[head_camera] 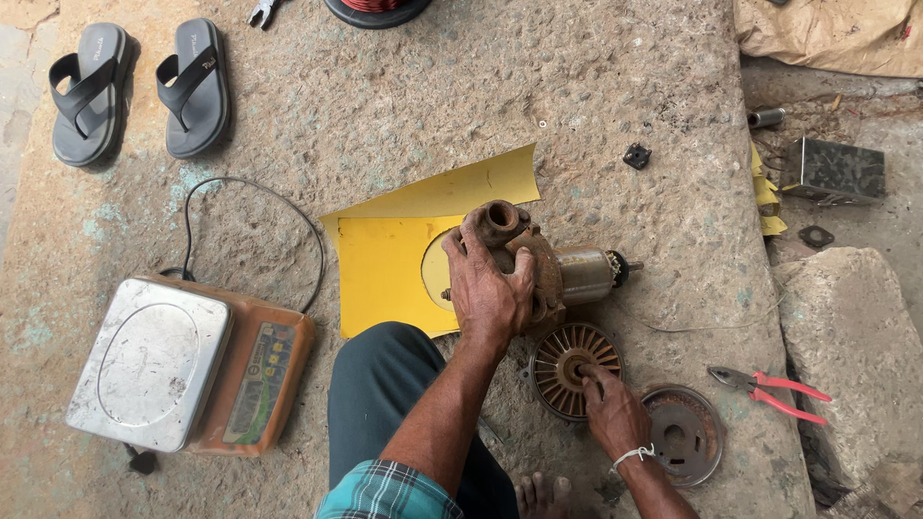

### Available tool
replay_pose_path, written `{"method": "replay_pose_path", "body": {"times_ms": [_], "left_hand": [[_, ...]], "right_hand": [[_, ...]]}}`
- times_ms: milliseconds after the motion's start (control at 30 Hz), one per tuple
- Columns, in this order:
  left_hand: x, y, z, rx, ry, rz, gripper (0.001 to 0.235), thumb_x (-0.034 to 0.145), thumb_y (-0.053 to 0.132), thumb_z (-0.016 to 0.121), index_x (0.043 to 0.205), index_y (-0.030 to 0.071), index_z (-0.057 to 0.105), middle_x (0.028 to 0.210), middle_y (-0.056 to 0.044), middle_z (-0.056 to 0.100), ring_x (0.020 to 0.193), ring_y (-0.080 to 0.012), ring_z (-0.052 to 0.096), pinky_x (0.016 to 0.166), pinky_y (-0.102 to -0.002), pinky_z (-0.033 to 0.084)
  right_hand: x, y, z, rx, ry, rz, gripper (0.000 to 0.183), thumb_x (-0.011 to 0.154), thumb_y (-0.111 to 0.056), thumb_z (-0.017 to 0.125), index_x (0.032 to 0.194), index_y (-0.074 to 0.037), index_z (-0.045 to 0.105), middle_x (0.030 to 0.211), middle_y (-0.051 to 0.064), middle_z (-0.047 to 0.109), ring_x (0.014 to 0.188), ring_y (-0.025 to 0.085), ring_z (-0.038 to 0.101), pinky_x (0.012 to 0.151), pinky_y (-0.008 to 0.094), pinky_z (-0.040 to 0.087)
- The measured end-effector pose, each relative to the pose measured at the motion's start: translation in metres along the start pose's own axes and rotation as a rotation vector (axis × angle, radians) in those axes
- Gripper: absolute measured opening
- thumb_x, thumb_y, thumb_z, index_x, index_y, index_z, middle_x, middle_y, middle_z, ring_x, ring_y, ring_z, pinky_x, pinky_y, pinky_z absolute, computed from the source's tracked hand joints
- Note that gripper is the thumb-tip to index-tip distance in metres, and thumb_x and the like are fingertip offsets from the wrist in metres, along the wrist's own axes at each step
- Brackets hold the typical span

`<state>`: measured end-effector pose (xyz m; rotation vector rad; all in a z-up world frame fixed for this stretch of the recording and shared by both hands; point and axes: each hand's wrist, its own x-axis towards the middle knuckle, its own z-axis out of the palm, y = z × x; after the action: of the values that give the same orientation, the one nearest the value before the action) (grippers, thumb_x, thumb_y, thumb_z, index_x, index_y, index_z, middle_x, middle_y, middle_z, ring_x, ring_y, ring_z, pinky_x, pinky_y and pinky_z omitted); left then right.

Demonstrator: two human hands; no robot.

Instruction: The person sits on the floor and uses a metal scraper to clean rust and debris from a circular motor component. They repeatedly scrape the surface and edges of the part while holding it with their other hand.

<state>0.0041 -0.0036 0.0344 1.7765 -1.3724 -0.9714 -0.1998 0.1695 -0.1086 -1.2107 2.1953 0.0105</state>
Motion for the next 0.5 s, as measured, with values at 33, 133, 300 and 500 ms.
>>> {"method": "replay_pose_path", "body": {"times_ms": [33, 133, 300, 500], "left_hand": [[0.0, 0.0, -0.001, -0.006, 0.002, 0.004, 0.074, 0.085, 0.028, 0.071, 0.149, 0.013, 0.037, 0.132, -0.022, 0.042, 0.122, -0.0401, 0.055, 0.106, -0.051, 0.047], [-0.002, -0.002, -0.002, -0.008, 0.007, 0.005, 0.074, 0.085, 0.028, 0.071, 0.148, 0.013, 0.037, 0.132, -0.022, 0.043, 0.122, -0.0402, 0.055, 0.105, -0.052, 0.048], [-0.001, -0.002, 0.0, -0.005, 0.031, 0.033, 0.074, 0.084, 0.027, 0.073, 0.148, 0.013, 0.038, 0.134, -0.023, 0.042, 0.124, -0.0411, 0.054, 0.105, -0.052, 0.047], [-0.001, -0.004, 0.001, -0.034, 0.038, 0.044, 0.072, 0.084, 0.025, 0.072, 0.147, 0.012, 0.04, 0.134, -0.023, 0.044, 0.125, -0.0399, 0.054, 0.107, -0.051, 0.047]], "right_hand": [[-0.002, 0.005, -0.001, 0.016, -0.085, 0.141, 0.034, 0.108, -0.032, 0.05, 0.135, -0.023, 0.069, 0.104, 0.012, 0.083, 0.086, 0.033, 0.078, 0.077, 0.046, 0.062], [-0.001, 0.032, -0.015, 0.287, 0.096, 0.22, 0.031, 0.106, -0.022, 0.051, 0.13, -0.016, 0.07, 0.104, 0.016, 0.081, 0.084, 0.03, 0.076, 0.076, 0.043, 0.06], [0.018, 0.084, -0.058, 0.575, 0.354, 0.213, 0.03, 0.099, -0.024, 0.071, 0.119, -0.001, 0.073, 0.106, 0.016, 0.076, 0.093, 0.02, 0.07, 0.082, 0.034, 0.054], [0.049, 0.132, -0.118, 0.188, 0.26, 0.217, 0.041, 0.108, -0.039, 0.067, 0.11, -0.002, 0.082, 0.082, 0.021, 0.076, 0.08, 0.028, 0.068, 0.077, 0.042, 0.054]]}}
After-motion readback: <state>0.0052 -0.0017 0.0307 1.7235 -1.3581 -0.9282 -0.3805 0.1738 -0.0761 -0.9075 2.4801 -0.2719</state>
